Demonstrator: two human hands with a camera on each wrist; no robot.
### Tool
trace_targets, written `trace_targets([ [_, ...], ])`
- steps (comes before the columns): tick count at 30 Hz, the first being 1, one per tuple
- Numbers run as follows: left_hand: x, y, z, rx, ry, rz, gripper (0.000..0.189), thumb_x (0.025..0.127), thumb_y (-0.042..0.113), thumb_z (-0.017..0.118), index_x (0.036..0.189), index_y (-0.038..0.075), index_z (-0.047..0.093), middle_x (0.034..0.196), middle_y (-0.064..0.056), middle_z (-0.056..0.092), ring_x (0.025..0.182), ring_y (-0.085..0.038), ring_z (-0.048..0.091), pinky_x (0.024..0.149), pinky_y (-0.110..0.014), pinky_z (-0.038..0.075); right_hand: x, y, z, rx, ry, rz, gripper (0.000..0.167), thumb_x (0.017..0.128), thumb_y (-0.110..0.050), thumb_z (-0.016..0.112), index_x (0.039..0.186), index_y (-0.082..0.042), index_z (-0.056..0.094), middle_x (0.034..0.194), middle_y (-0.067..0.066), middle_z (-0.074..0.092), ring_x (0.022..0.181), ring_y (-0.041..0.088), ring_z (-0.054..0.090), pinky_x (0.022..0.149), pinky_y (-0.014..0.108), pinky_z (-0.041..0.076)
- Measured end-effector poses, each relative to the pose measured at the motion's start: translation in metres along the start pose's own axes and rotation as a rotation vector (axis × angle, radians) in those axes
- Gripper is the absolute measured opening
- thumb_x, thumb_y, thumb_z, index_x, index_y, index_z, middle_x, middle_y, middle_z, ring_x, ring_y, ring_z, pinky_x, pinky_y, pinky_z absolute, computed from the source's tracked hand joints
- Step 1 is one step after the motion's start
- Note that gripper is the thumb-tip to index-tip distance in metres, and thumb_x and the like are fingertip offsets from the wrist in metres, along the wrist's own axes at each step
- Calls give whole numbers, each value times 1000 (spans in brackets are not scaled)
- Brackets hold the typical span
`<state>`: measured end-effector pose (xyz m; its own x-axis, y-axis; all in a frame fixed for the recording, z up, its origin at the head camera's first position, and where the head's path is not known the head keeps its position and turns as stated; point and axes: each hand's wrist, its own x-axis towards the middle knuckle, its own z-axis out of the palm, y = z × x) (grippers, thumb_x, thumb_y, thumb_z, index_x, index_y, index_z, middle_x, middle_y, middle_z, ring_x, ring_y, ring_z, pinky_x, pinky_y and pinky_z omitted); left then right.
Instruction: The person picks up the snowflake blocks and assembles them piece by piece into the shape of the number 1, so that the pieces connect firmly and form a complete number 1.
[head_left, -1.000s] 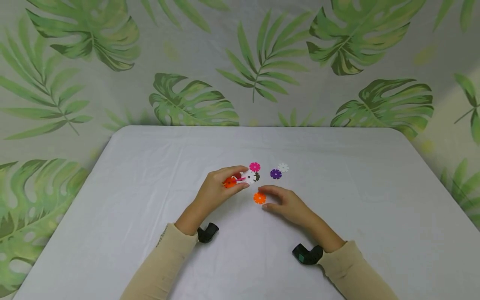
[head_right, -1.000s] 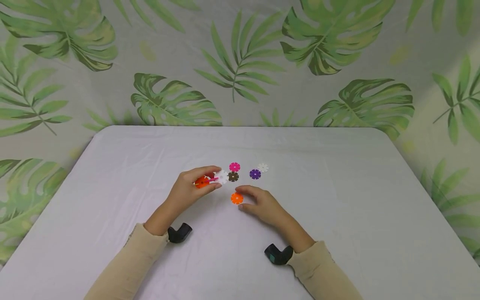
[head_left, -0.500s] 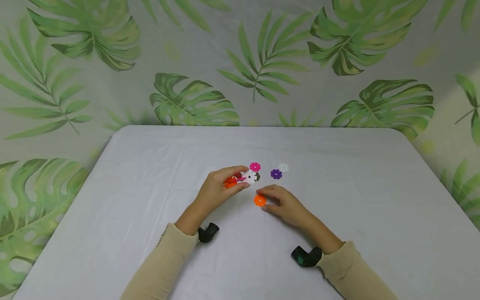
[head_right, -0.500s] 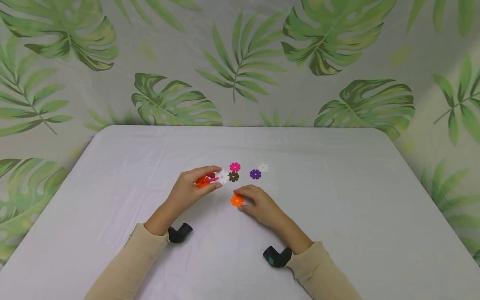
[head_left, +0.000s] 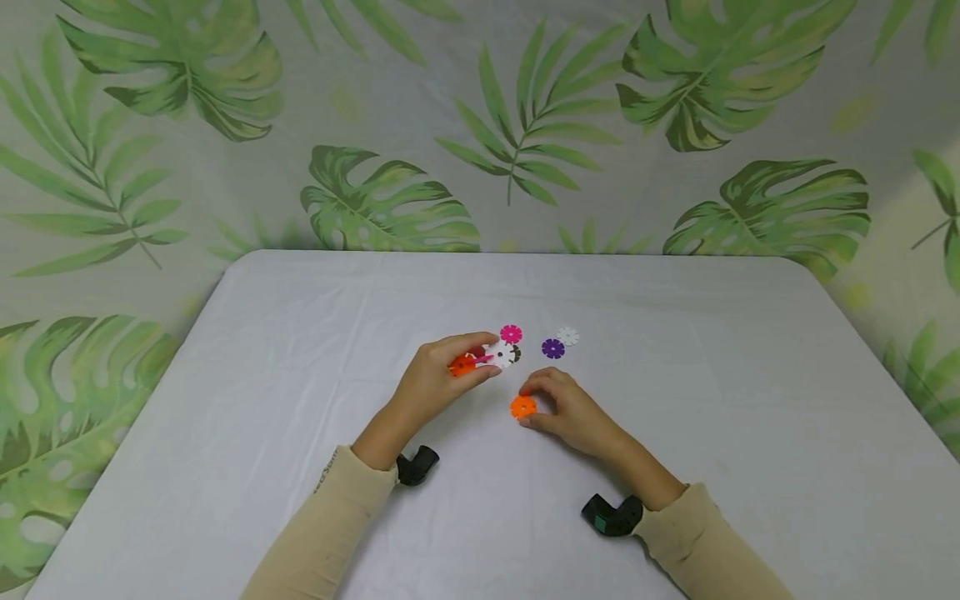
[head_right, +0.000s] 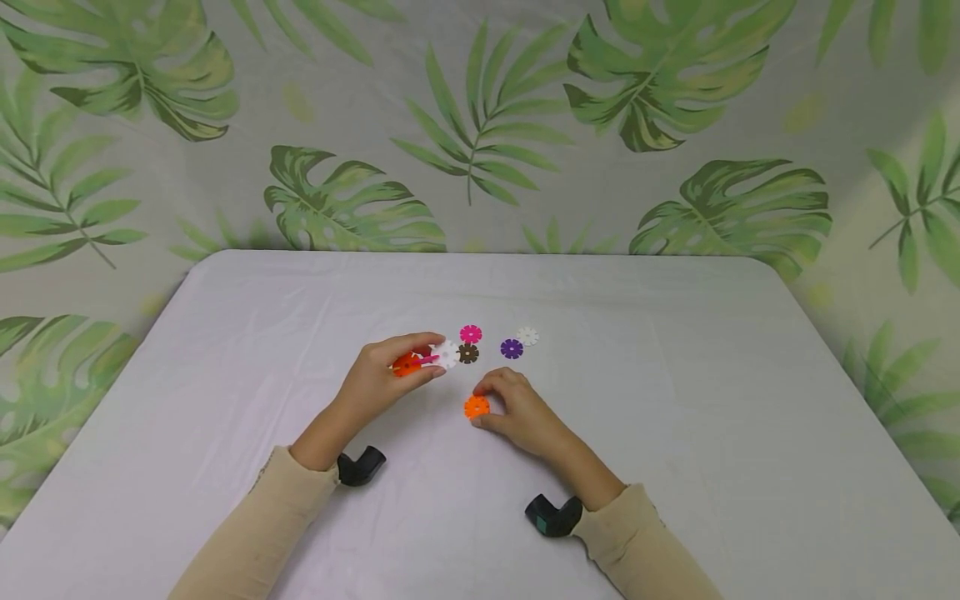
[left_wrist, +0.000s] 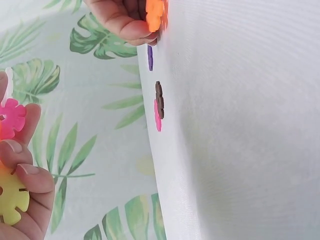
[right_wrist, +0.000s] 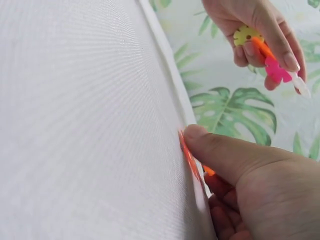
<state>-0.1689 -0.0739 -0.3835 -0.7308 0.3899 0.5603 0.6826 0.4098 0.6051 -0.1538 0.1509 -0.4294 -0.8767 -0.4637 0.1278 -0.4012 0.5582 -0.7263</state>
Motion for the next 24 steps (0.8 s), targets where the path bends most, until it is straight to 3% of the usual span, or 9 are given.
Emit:
trace_targets([
  [9,0,0,0,2,5,-1,41,72,18,76,110,7,64,103,-5,65,98,-14,59,84,-21,43,0,3,1,108,106,-30,33,77,-10,72,106,-6,57,96,1,61,91,15,55,85,33,45],
  [13,0,1,0,1,11,11,41,71,14,77,109,7,64,103,-5,65,97,-14,59,84,-21,44,1,3,1,247,107,1,33,77,-3,69,106,-5,54,96,4,59,81,15,57,77,27,48],
  [18,0,1,0,2,9,33,41,69,11,78,107,6,65,103,-4,65,98,-15,59,85,-22,43,0,-7,-5,452,92,41,32,80,7,62,110,3,51,101,16,55,73,29,60,70,25,50],
  [24,0,2,-1,40,-9,18,39,71,19,77,107,9,66,103,-1,65,97,-12,59,82,-20,44,-3,-28,-17,517,125,9,29,82,16,51,110,11,47,100,25,52,79,45,57,75,31,50],
])
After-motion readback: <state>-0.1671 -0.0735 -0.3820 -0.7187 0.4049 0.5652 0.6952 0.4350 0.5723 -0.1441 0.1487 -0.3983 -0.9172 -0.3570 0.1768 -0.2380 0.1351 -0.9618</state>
